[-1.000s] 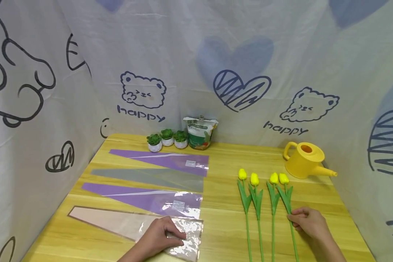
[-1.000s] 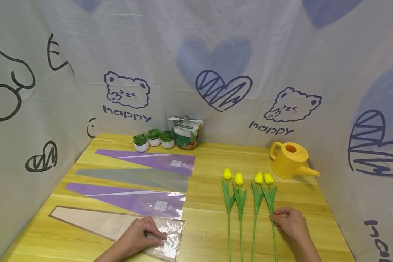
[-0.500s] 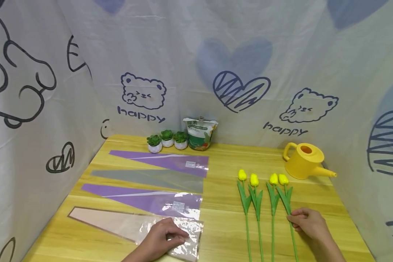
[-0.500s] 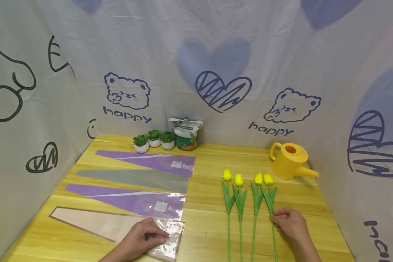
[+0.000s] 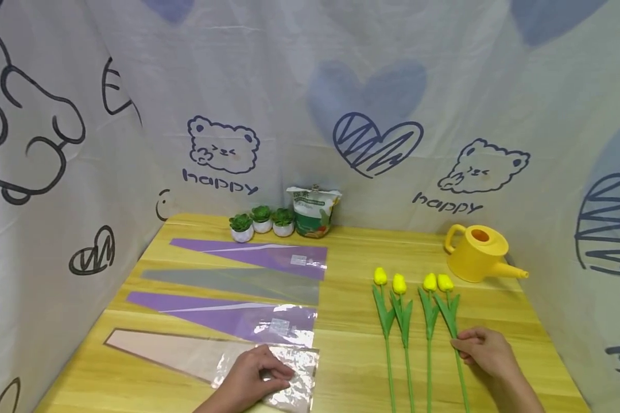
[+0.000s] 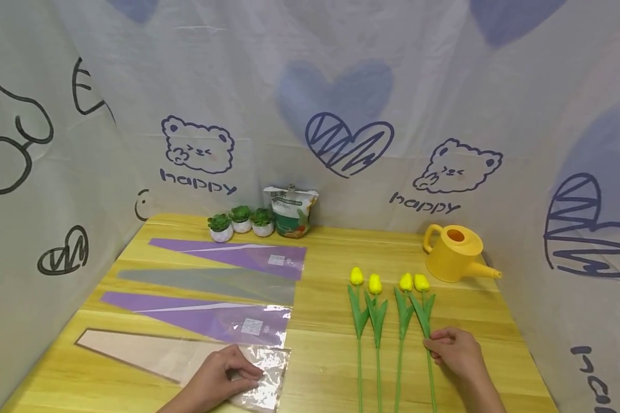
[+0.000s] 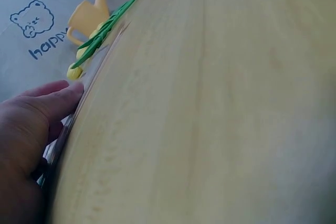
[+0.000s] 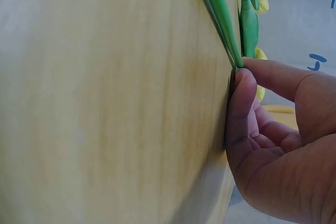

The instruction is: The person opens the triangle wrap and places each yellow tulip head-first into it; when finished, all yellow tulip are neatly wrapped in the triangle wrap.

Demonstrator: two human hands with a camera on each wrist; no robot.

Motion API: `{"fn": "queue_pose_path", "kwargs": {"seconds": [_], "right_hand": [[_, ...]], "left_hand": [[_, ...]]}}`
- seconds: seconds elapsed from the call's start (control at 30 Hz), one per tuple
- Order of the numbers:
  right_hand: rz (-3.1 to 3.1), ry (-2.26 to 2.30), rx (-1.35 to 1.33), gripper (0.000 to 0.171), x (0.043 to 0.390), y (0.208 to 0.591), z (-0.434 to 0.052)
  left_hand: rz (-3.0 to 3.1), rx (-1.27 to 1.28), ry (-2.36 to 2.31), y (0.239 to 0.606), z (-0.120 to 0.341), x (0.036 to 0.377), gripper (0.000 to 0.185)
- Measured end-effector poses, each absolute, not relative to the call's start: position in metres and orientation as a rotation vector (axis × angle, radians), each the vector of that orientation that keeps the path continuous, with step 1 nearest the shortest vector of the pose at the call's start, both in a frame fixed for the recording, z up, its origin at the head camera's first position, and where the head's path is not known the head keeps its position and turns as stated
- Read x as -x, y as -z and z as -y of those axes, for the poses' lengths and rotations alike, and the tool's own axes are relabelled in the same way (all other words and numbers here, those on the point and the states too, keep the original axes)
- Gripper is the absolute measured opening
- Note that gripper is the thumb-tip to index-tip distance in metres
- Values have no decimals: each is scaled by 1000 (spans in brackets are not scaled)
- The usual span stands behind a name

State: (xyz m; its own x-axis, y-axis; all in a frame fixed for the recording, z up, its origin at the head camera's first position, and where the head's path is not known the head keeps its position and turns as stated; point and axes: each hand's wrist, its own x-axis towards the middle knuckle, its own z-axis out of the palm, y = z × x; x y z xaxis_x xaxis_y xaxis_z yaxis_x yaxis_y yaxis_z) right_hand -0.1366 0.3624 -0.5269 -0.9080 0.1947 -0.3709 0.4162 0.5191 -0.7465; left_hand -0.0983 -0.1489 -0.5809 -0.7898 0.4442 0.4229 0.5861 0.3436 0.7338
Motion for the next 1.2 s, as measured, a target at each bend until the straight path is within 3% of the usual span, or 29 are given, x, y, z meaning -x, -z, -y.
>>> {"fn": "queue_pose_path", "kwargs": {"seconds": [0.17, 0.53, 0.83, 1.2], "right_hand": [[-2517, 1324, -518, 34, 138, 527, -361], [-2517, 1325, -507, 34, 138, 525, -361], [-2519, 1299, -494, 34, 139, 525, -362], [-2499, 1335, -529, 34, 139, 528, -362]], "left_hand": [[2379, 1012, 1386, 581, 148, 100, 21], [2383, 1139, 1224, 578, 148, 101, 44], [2368, 1054, 1323, 578, 146, 97, 24], [2335, 1120, 1212, 581, 147, 101, 34]]}}
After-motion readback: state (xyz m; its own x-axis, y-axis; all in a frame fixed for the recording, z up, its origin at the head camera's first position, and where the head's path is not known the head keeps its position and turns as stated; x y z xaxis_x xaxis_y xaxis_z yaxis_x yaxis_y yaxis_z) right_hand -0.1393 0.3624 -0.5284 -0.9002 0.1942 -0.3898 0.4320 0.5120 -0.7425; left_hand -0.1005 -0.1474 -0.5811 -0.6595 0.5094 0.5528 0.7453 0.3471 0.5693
